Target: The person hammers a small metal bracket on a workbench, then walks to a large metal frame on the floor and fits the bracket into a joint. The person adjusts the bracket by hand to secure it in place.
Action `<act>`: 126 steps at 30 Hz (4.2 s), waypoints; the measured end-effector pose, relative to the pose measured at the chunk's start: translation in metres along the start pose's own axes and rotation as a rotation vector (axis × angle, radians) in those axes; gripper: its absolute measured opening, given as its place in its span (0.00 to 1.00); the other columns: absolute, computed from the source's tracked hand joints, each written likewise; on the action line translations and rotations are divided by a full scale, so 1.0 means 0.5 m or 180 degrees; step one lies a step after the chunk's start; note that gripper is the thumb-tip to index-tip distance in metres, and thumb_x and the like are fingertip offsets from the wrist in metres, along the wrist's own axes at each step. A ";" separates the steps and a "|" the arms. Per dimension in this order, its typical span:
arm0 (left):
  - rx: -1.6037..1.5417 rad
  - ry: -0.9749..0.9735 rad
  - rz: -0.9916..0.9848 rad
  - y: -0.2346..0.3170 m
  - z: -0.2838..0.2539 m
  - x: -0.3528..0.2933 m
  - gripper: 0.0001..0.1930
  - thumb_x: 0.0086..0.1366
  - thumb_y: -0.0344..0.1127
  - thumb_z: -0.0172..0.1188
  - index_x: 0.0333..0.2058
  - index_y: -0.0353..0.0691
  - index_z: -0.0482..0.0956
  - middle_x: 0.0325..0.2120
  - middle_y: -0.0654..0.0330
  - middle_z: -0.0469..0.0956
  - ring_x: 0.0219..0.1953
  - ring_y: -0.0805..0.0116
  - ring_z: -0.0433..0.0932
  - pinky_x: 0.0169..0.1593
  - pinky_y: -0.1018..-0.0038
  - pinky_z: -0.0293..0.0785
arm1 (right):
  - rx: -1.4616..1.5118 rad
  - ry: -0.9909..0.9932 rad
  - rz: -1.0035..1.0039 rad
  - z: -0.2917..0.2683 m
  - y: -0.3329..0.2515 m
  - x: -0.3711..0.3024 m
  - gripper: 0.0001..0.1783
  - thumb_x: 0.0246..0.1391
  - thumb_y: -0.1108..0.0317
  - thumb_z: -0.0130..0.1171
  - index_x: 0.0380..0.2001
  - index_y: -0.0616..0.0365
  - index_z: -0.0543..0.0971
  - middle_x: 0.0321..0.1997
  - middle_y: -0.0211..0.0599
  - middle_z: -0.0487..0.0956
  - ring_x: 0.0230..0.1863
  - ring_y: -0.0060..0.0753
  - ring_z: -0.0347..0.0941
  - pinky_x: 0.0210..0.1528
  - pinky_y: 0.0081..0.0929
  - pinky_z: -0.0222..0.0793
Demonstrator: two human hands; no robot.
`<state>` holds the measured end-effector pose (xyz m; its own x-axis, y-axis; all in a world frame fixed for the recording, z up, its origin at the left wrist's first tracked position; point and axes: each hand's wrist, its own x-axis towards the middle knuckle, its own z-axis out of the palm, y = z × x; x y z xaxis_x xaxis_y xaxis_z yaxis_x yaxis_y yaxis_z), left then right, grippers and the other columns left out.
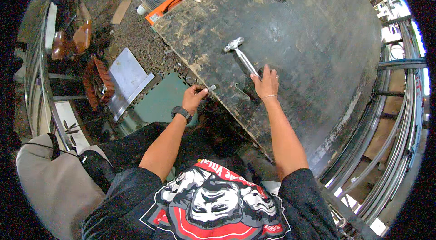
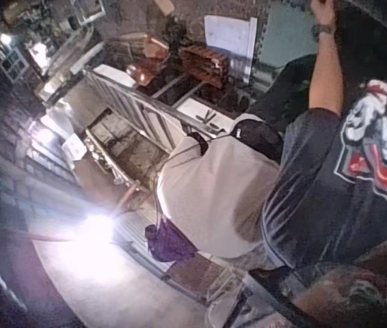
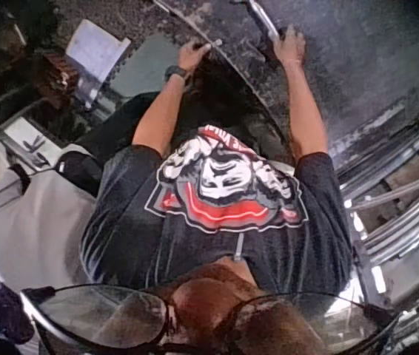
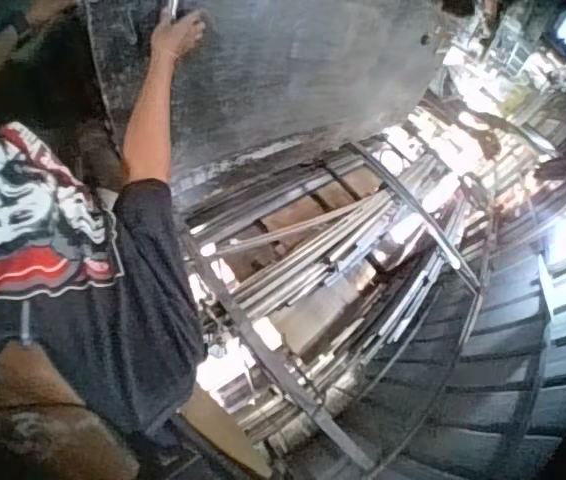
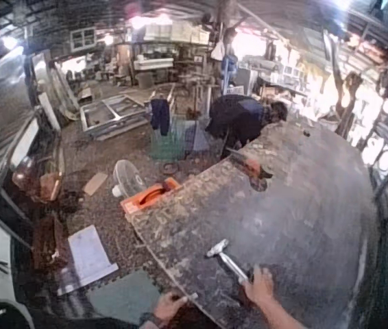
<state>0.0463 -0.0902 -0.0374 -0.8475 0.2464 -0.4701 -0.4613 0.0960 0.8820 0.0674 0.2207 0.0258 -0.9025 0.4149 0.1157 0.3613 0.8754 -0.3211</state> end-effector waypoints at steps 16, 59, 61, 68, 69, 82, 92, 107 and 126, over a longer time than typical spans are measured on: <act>0.0201 -0.0315 0.0567 -0.023 -0.001 0.020 0.15 0.75 0.43 0.61 0.31 0.39 0.75 0.23 0.71 0.64 0.27 0.78 0.59 0.31 0.71 0.59 | 0.1070 -0.0400 -0.0206 -0.057 -0.063 0.046 0.19 0.63 0.57 0.63 0.44 0.64 0.79 0.42 0.51 0.79 0.44 0.57 0.77 0.47 0.45 0.73; -0.1487 -0.0755 0.0265 -0.135 -0.006 0.067 0.10 0.72 0.38 0.61 0.45 0.38 0.82 0.38 0.68 0.82 0.35 0.77 0.78 0.41 0.77 0.74 | 0.0653 -0.1216 -0.0714 -0.065 -0.212 -0.290 0.24 0.68 0.49 0.55 0.53 0.59 0.74 0.38 0.55 0.80 0.33 0.64 0.80 0.30 0.53 0.77; -0.1458 -0.0822 0.0129 -0.132 -0.010 0.066 0.09 0.72 0.37 0.61 0.44 0.39 0.83 0.36 0.70 0.82 0.35 0.79 0.77 0.40 0.79 0.73 | 0.0660 -0.1452 -0.0716 -0.073 -0.216 -0.290 0.25 0.68 0.50 0.56 0.55 0.59 0.74 0.39 0.54 0.81 0.34 0.64 0.80 0.33 0.53 0.77; -0.1787 -0.0858 0.0141 -0.124 -0.015 0.059 0.06 0.71 0.32 0.60 0.43 0.39 0.82 0.36 0.68 0.82 0.37 0.76 0.78 0.44 0.75 0.74 | 0.0839 -0.1306 -0.0488 -0.071 -0.222 -0.291 0.25 0.69 0.49 0.54 0.54 0.60 0.76 0.43 0.55 0.82 0.40 0.65 0.80 0.37 0.53 0.77; -0.1584 -0.0812 0.0325 -0.111 -0.015 0.053 0.06 0.70 0.28 0.60 0.44 0.40 0.82 0.38 0.67 0.82 0.38 0.75 0.78 0.45 0.75 0.75 | 0.0908 -0.1415 -0.0484 -0.069 -0.221 -0.290 0.25 0.69 0.49 0.54 0.54 0.61 0.76 0.43 0.55 0.82 0.41 0.65 0.80 0.39 0.53 0.77; -0.0004 -0.0321 0.0745 -0.105 -0.010 0.051 0.12 0.71 0.25 0.59 0.52 0.38 0.83 0.38 0.68 0.82 0.38 0.81 0.76 0.42 0.77 0.75 | 0.1156 -0.1307 -0.0353 -0.078 -0.216 -0.279 0.24 0.67 0.50 0.57 0.52 0.61 0.77 0.46 0.59 0.82 0.45 0.65 0.80 0.44 0.52 0.77; -0.0296 -0.0653 0.0690 -0.113 -0.019 0.057 0.10 0.70 0.31 0.61 0.48 0.36 0.81 0.40 0.64 0.83 0.40 0.72 0.79 0.46 0.72 0.75 | 0.1230 -0.1426 -0.0328 -0.091 -0.216 -0.291 0.23 0.65 0.51 0.60 0.53 0.57 0.78 0.45 0.53 0.83 0.43 0.60 0.81 0.42 0.48 0.78; -0.1766 -0.1002 -0.0557 0.089 0.097 -0.084 0.06 0.75 0.34 0.56 0.45 0.42 0.76 0.39 0.60 0.82 0.44 0.66 0.80 0.51 0.68 0.76 | -0.0433 0.0424 0.0528 -0.108 0.146 -0.175 0.22 0.66 0.55 0.58 0.57 0.53 0.77 0.44 0.45 0.79 0.44 0.58 0.77 0.43 0.52 0.73; 0.0785 -0.0850 0.0601 0.136 0.191 0.001 0.27 0.62 0.31 0.72 0.59 0.38 0.75 0.41 0.60 0.82 0.38 0.69 0.80 0.43 0.70 0.77 | 0.0805 0.0366 -0.0043 -0.056 -0.074 -0.236 0.19 0.56 0.63 0.67 0.48 0.59 0.81 0.39 0.41 0.79 0.40 0.46 0.76 0.41 0.41 0.70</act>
<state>0.0397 0.0087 0.0257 -0.7983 0.5204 -0.3030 -0.1999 0.2455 0.9486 0.1672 0.1459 0.0503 -0.8690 0.4418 0.2229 0.2664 0.7973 -0.5417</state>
